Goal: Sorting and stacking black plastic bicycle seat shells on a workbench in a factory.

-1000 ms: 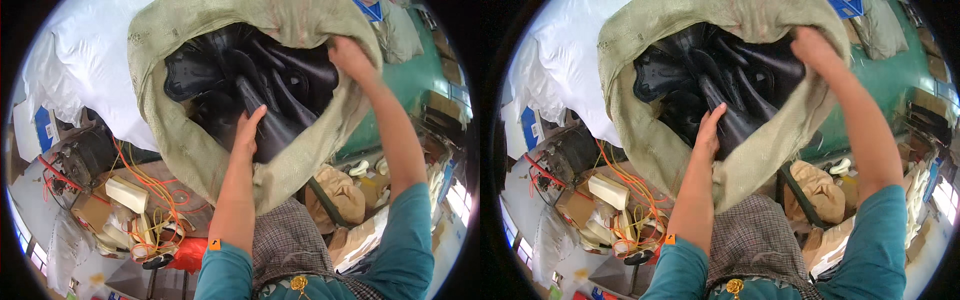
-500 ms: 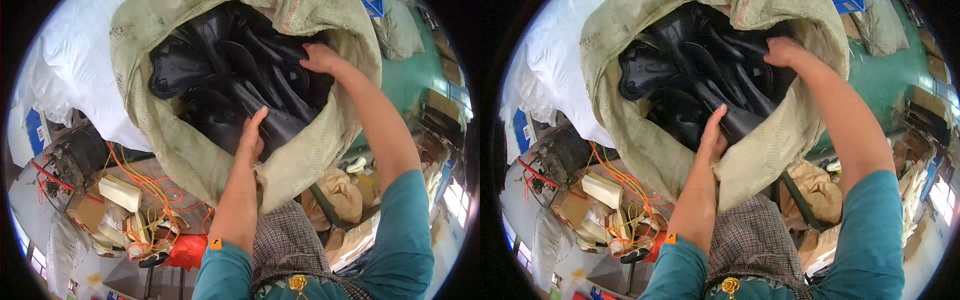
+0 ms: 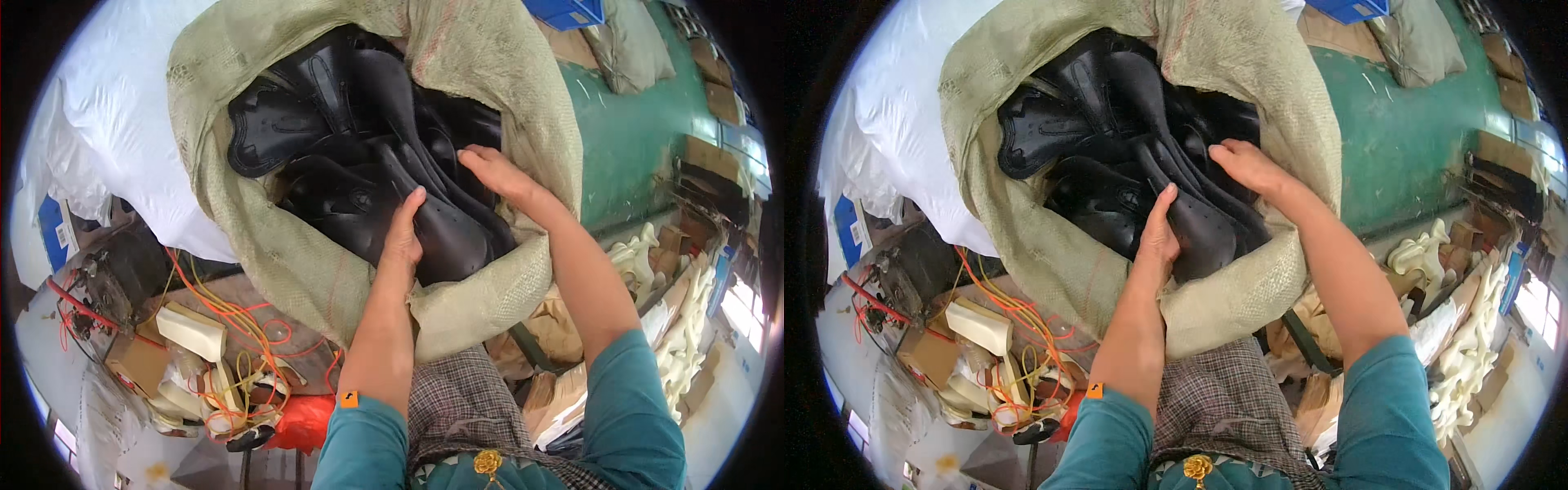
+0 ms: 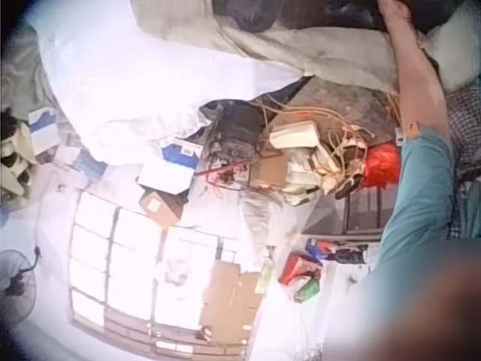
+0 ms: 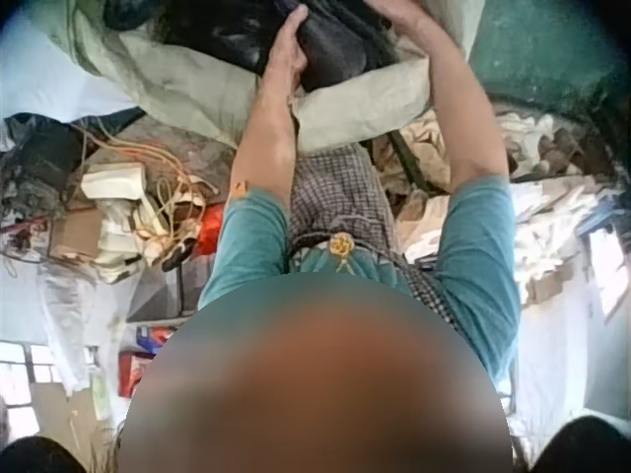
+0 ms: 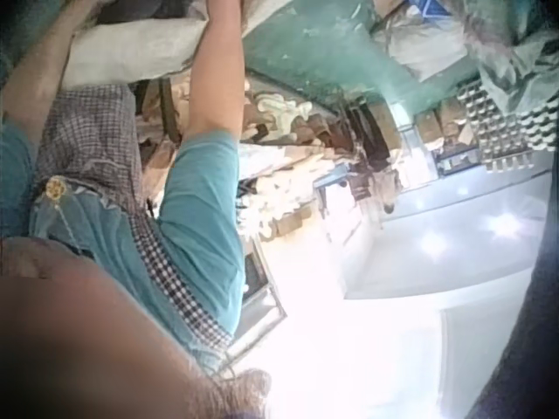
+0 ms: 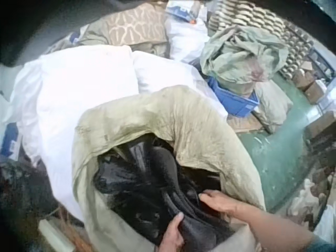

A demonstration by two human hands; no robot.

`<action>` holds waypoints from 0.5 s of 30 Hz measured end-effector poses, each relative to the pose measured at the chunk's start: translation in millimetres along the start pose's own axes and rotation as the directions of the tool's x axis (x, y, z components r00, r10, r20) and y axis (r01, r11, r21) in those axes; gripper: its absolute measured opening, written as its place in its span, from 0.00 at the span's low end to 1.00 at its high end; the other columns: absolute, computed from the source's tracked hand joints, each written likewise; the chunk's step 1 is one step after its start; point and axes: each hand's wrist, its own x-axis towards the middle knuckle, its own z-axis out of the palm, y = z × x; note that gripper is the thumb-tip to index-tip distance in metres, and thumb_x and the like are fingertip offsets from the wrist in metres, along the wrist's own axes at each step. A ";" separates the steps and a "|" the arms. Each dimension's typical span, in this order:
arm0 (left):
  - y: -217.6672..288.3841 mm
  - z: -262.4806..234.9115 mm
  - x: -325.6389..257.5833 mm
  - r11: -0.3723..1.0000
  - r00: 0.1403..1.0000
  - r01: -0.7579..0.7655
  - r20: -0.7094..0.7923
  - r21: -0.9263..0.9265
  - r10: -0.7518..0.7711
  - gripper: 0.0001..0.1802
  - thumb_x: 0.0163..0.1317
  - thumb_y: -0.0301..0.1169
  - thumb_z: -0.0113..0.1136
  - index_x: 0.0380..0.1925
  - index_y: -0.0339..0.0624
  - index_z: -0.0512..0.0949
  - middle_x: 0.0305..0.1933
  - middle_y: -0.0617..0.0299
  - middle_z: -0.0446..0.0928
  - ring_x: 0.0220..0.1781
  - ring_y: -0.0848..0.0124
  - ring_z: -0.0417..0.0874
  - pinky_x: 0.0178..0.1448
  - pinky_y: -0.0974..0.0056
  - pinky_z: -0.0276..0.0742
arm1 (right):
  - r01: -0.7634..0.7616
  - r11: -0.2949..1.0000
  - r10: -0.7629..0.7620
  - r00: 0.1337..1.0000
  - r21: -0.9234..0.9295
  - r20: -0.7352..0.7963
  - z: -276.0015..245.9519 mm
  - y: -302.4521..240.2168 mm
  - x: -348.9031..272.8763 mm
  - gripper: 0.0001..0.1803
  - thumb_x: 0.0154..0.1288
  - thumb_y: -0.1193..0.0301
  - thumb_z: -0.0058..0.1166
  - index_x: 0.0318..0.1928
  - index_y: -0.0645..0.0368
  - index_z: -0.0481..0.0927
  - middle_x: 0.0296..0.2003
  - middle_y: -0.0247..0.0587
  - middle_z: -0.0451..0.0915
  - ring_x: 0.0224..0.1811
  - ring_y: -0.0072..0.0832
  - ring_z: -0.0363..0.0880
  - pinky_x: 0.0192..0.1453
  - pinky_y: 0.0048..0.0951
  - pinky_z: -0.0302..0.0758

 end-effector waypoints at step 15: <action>57.3 110.6 -178.1 0.680 0.806 -0.590 0.263 0.435 0.531 0.41 0.46 0.27 0.59 0.62 0.40 0.54 0.56 0.53 0.65 0.55 0.60 0.70 0.60 0.60 0.67 | 0.477 0.825 -0.439 0.879 0.303 -0.186 -17.8 -99.6 -157.7 0.35 0.44 0.62 0.69 0.51 0.67 0.70 0.43 0.45 0.76 0.46 0.29 0.74 0.53 0.28 0.70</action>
